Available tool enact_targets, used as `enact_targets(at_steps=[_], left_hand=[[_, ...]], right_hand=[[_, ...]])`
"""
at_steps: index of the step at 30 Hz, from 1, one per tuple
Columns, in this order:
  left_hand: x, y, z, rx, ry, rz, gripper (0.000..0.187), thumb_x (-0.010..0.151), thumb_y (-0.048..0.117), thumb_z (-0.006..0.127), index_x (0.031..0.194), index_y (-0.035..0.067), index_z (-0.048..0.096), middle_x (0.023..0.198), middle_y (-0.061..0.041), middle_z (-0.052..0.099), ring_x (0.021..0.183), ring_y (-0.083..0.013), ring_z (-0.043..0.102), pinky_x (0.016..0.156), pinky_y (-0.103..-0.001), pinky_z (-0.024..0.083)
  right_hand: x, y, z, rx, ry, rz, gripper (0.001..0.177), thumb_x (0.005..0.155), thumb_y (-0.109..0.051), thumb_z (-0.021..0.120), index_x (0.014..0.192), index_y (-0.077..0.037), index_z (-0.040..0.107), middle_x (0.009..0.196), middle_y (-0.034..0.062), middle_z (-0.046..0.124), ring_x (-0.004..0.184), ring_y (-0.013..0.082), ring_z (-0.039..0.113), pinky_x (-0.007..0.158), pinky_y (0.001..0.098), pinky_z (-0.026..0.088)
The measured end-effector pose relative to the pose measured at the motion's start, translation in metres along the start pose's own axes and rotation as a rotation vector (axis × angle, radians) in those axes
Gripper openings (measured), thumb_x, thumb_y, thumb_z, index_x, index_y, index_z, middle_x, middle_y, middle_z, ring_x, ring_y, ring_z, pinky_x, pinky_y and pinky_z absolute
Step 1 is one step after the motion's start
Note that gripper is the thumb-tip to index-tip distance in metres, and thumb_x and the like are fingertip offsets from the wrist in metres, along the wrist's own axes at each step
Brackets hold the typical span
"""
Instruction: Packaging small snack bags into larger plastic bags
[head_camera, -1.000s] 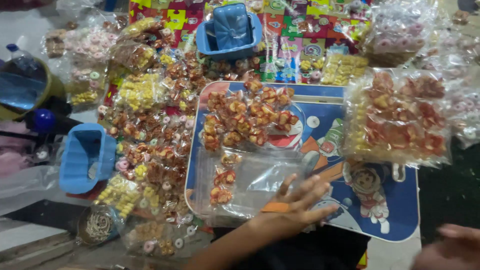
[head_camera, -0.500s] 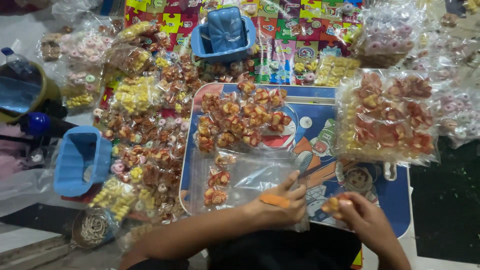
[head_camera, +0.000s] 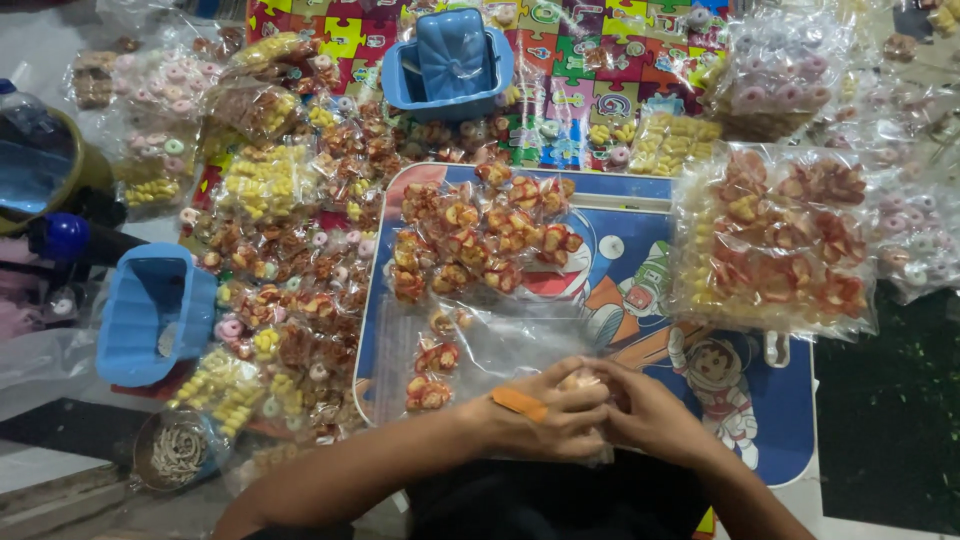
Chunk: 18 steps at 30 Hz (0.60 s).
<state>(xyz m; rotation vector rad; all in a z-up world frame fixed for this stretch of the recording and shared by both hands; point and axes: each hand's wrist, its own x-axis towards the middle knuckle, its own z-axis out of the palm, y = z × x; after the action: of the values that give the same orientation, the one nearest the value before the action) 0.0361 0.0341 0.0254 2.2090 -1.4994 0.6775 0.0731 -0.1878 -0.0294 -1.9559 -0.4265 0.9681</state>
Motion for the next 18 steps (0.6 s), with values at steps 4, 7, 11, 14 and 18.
enact_targets(at_steps=[4, 7, 11, 14, 18], left_hand=[[-0.006, 0.002, 0.005, -0.005, 0.090, 0.008, 0.015, 0.102, 0.005, 0.061, 0.088, 0.012, 0.062, 0.099, -0.011, 0.066, 0.105, -0.0282, 0.065, 0.107, -0.056, 0.051], [-0.026, 0.008, 0.023, -0.010, 0.093, 0.016, 0.007, 0.101, 0.011, 0.068, 0.102, 0.017, 0.066, 0.121, -0.013, 0.071, 0.122, -0.0300, 0.065, 0.112, -0.060, 0.045], [-0.031, 0.018, 0.010, 0.012, 0.007, -0.082, 0.027, 0.108, 0.026, 0.066, 0.134, 0.025, 0.063, 0.145, -0.008, 0.063, 0.135, -0.0232, 0.064, 0.120, -0.055, 0.038], [-0.057, 0.021, 0.014, -0.092, -0.028, -0.423, 0.038, 0.108, 0.027, 0.065, 0.145, 0.026, 0.058, 0.157, -0.010, 0.049, 0.145, -0.0364, 0.049, 0.116, -0.070, 0.030], [-0.071, -0.001, -0.032, -0.059, 0.123, -0.822, 0.021, 0.107, 0.014, 0.048, 0.119, 0.004, 0.063, 0.128, -0.019, 0.065, 0.123, -0.0358, 0.058, 0.106, -0.053, 0.044]], right_hand=[[0.007, -0.006, 0.009, -0.088, 0.049, 0.049, 0.053, 0.075, -0.012, 0.072, 0.125, -0.024, 0.061, 0.100, -0.0014, 0.082, 0.086, 0.0119, 0.076, 0.073, 0.0286, 0.057], [0.010, 0.011, 0.019, -0.186, 0.133, -0.119, 0.045, 0.076, -0.017, 0.072, 0.120, -0.024, 0.067, 0.104, -0.0015, 0.083, 0.092, 0.0142, 0.079, 0.077, 0.0304, 0.057], [0.016, 0.027, 0.033, -0.670, 0.423, -0.704, 0.051, 0.097, -0.028, 0.065, 0.139, -0.004, 0.053, 0.139, 0.0157, 0.060, 0.116, 0.0339, 0.063, 0.085, 0.0419, 0.062], [0.014, 0.021, 0.028, -0.628, 0.485, -0.871, 0.036, 0.089, -0.012, 0.073, 0.121, 0.002, 0.066, 0.123, 0.0205, 0.065, 0.111, 0.0356, 0.064, 0.093, 0.0416, 0.057], [0.019, 0.001, 0.022, -0.768, 0.336, -0.947, 0.045, 0.097, -0.029, 0.071, 0.140, -0.020, 0.060, 0.142, 0.0121, 0.062, 0.128, 0.0313, 0.061, 0.104, 0.0472, 0.051]])
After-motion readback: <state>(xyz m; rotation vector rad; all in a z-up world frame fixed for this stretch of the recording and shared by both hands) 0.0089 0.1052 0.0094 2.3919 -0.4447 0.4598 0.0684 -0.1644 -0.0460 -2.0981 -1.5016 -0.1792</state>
